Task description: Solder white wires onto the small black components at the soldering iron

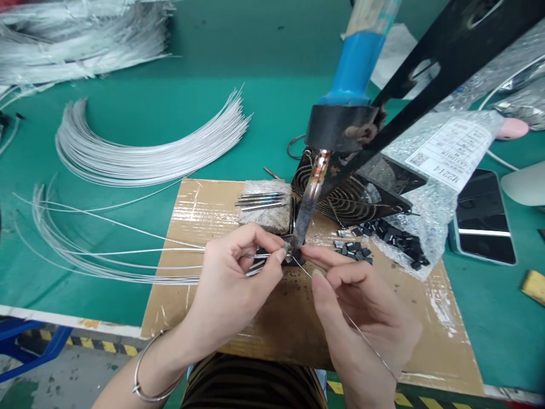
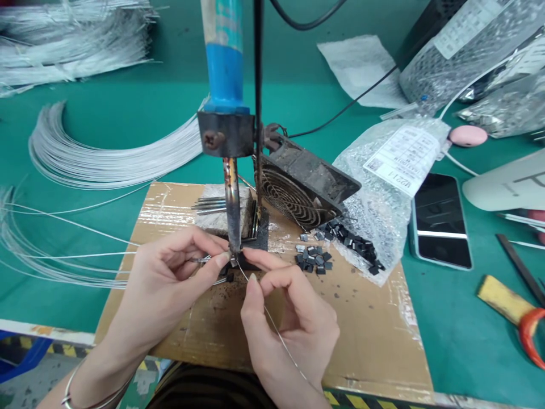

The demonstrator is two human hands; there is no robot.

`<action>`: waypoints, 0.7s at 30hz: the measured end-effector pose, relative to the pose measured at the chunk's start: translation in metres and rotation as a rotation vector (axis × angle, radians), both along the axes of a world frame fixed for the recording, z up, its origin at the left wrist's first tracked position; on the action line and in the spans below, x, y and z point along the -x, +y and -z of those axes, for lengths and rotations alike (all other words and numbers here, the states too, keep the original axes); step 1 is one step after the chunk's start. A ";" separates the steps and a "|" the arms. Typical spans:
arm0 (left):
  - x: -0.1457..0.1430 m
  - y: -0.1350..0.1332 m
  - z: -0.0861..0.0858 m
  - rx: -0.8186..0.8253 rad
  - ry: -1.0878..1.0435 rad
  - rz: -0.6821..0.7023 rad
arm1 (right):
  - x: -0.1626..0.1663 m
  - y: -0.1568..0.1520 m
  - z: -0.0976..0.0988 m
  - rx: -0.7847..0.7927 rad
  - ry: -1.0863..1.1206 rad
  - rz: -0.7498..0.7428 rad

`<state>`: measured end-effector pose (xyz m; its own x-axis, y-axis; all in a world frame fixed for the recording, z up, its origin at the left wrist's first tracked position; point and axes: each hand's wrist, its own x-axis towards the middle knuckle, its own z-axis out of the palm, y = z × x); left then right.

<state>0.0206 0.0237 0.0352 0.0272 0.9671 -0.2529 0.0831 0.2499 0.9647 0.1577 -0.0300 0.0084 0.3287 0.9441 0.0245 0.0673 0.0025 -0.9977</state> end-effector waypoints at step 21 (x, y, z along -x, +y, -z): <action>0.001 -0.003 0.002 -0.005 -0.009 -0.002 | 0.001 -0.001 0.001 -0.029 -0.017 0.012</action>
